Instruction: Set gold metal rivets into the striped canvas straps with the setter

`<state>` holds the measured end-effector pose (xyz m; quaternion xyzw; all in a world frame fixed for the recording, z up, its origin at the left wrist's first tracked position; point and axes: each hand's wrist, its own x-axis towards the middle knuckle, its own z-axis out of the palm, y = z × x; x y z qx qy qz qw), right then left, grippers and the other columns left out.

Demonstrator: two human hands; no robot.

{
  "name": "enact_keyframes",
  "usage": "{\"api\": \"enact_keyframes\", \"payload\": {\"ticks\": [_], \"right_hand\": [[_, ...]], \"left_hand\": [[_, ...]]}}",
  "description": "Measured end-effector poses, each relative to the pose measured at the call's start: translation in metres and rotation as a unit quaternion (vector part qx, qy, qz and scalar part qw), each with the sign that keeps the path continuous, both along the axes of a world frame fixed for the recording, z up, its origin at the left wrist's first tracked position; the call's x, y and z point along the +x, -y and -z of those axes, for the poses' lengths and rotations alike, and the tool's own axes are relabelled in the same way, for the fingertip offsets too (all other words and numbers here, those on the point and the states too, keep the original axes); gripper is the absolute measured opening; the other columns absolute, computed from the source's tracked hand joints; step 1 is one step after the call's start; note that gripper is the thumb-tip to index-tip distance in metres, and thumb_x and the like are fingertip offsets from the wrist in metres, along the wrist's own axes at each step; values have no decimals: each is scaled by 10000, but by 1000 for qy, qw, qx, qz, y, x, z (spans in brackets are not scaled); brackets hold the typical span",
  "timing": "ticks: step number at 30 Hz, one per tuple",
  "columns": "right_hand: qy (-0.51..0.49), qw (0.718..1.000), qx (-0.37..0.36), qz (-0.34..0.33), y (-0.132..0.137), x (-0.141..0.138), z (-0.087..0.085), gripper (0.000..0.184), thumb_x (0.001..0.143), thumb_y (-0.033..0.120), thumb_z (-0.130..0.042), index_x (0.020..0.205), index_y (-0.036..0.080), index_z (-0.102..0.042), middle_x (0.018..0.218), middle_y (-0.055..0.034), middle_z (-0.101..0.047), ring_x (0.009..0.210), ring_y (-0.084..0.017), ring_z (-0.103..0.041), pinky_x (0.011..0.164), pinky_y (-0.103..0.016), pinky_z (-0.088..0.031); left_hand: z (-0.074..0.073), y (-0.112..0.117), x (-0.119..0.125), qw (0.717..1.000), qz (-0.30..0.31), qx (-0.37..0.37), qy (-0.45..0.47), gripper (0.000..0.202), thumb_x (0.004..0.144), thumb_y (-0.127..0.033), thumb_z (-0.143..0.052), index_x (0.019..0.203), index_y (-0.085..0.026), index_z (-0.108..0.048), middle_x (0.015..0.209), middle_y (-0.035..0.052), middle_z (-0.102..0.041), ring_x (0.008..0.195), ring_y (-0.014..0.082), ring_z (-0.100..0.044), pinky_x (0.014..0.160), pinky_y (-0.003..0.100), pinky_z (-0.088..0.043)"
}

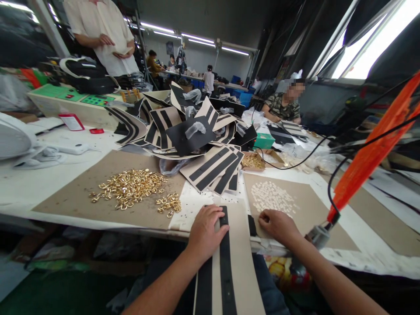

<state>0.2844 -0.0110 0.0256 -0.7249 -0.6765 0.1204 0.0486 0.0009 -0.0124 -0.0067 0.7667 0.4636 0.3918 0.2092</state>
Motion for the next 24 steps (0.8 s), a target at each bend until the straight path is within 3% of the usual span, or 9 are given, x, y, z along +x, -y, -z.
{"api": "enact_keyframes", "payload": {"ticks": [5, 7, 10, 12, 15, 19, 24], "right_hand": [[15, 999, 39, -17, 5, -11, -7, 206, 904, 257, -545, 762, 206, -686, 799, -52, -701, 764, -225, -614, 662, -309, -325], [-88, 995, 36, -25, 6, -23, -14, 255, 946, 326, -505, 824, 216, -700, 790, -31, -692, 751, -210, -622, 665, -294, -370], [-284, 958, -13, -44, 6, -53, -24, 304, 955, 426, -503, 890, 222, -719, 730, 2, -665, 685, -190, -612, 634, -278, -408], [-328, 941, -39, -73, 3, -74, -26, 290, 933, 430, -533, 875, 217, -721, 743, 5, -675, 709, -192, -612, 648, -279, -420], [-319, 941, -43, -102, -5, -96, -23, 243, 892, 386, -565, 805, 206, -704, 773, -5, -694, 761, -200, -618, 686, -286, -422], [-271, 955, -36, -112, -13, -104, -15, 217, 876, 348, -568, 762, 211, -691, 749, -5, -690, 739, -197, -616, 686, -295, -405], [-217, 972, -40, -77, -18, -106, -11, 142, 839, 265, -623, 728, 215, -697, 707, 7, -684, 676, -174, -593, 611, -284, -357]], "left_hand": [[0, 2, 0, 1000, 0, -11, 6, 328, 751, -181, -833, 1049, -227, -703, 1227, 60, -722, 1234, 288, -607, 1163, 572, -425], [-1, 2, 1, 1000, 0, -13, 7, 324, 755, -185, -831, 1050, -225, -703, 1225, 60, -723, 1231, 283, -607, 1166, 569, -422], [-3, 2, 1, 1000, -1, -15, 7, 328, 755, -185, -831, 1055, -215, -702, 1223, 60, -722, 1235, 280, -602, 1172, 562, -417], [-4, 3, 1, 1000, 0, -21, 5, 341, 752, -188, -835, 1065, -205, -701, 1230, 63, -719, 1242, 282, -597, 1176, 562, -412], [-5, 3, 1, 1000, 0, -29, 3, 365, 747, -193, -840, 1084, -200, -698, 1239, 68, -715, 1254, 284, -590, 1181, 556, -407], [-5, 3, 1, 999, 2, -36, -5, 368, 756, -205, -835, 1097, -200, -696, 1242, 73, -714, 1259, 283, -591, 1194, 553, -381], [-6, 3, 1, 999, 3, -42, -10, 357, 768, -217, -826, 1098, -204, -691, 1249, 75, -707, 1267, 284, -583, 1196, 544, -374]]}}
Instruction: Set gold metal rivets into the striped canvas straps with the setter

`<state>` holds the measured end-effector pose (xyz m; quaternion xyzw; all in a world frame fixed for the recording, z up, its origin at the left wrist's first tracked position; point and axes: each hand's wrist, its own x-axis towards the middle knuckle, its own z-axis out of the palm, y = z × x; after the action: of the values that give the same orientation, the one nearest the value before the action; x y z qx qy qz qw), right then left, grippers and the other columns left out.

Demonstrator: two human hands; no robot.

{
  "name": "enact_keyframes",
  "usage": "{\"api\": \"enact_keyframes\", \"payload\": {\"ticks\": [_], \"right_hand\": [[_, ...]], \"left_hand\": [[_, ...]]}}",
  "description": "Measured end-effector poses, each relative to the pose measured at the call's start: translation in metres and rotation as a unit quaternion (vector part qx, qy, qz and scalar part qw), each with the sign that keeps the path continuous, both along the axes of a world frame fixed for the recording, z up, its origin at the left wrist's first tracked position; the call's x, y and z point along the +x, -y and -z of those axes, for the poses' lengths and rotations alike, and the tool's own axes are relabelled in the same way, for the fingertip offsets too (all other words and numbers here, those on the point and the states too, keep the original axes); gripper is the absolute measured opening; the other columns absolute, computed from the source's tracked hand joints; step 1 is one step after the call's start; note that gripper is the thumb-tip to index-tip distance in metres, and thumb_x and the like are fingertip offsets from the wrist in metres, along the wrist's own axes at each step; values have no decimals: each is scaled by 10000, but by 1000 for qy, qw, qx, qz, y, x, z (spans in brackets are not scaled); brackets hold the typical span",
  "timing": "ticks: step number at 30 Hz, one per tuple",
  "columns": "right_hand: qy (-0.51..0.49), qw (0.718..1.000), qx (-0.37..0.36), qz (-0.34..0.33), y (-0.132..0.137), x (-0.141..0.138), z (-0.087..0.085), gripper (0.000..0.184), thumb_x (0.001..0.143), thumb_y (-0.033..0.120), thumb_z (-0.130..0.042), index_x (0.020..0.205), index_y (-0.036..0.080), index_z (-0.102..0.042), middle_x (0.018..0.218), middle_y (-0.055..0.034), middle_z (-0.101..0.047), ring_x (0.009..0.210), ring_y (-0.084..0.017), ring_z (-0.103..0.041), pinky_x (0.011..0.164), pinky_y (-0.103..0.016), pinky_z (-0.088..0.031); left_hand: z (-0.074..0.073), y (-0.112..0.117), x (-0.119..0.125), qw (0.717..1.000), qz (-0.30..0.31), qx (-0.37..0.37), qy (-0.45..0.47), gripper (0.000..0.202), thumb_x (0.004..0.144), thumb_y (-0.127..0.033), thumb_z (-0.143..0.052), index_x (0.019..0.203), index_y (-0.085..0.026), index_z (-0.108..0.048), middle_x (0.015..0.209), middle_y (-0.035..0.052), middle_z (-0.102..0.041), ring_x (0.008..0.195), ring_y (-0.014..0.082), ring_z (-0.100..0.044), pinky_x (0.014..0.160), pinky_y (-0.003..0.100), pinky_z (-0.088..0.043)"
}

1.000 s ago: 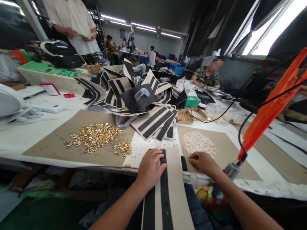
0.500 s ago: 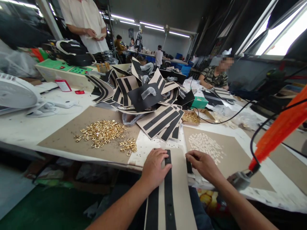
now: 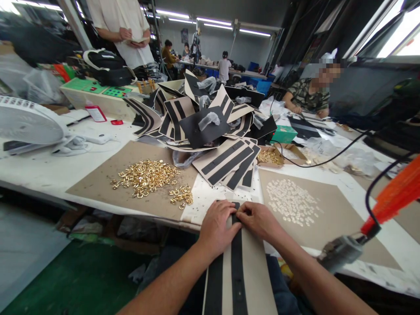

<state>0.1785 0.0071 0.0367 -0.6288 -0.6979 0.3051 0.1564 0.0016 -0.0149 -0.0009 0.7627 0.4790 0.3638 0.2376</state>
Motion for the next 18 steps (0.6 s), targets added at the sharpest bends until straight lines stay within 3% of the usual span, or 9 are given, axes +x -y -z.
{"api": "enact_keyframes", "payload": {"ticks": [5, 7, 10, 12, 15, 18], "right_hand": [[-8, 1000, -5, 16, -6, -2, -1, 94, 826, 254, -654, 749, 208, -684, 681, 10, -668, 649, -168, -588, 582, -275, -357], [-60, 998, 3, 25, 1, -1, -5, 110, 862, 295, -640, 900, 211, -699, 696, 17, -664, 654, -167, -593, 593, -270, -389], [-165, 983, 43, 66, 32, 9, -16, 286, 924, 420, -606, 1113, 214, -665, 762, 11, -667, 687, -175, -613, 619, -270, -452], [-184, 968, 103, 133, 65, 23, -23, 336, 907, 511, -633, 1052, 211, -672, 808, -10, -679, 720, -188, -631, 644, -279, -487], [-127, 930, 185, 290, 119, 54, -30, 413, 800, 615, -710, 872, 209, -682, 818, -41, -701, 737, -227, -650, 684, -320, -518], [-55, 876, 168, 448, 158, 90, -25, 512, 741, 706, -690, 898, 219, -699, 881, -73, -735, 845, -321, -691, 742, -406, -546]], "left_hand": [[-1, 0, 0, 1000, 5, 2, 1, 373, 753, -201, -833, 1096, -211, -687, 1241, 66, -709, 1260, 283, -584, 1195, 551, -381], [-1, 0, 0, 1000, 4, 5, 4, 374, 753, -192, -828, 1097, -218, -684, 1243, 62, -709, 1262, 283, -584, 1195, 556, -382], [0, -1, 1, 1000, -4, 8, 5, 352, 764, -203, -824, 1085, -224, -680, 1242, 62, -708, 1258, 281, -589, 1189, 559, -390], [0, -1, 1, 1000, -7, 8, 4, 331, 765, -212, -830, 1060, -227, -681, 1233, 60, -712, 1246, 278, -596, 1182, 557, -399], [-1, -1, 1, 1000, -4, 11, 6, 308, 770, -203, -826, 1037, -232, -677, 1224, 58, -715, 1236, 279, -598, 1174, 568, -405], [-1, -1, 1, 1000, 4, 19, 9, 305, 771, -183, -816, 1034, -235, -671, 1214, 65, -713, 1231, 284, -597, 1166, 581, -408]]}}
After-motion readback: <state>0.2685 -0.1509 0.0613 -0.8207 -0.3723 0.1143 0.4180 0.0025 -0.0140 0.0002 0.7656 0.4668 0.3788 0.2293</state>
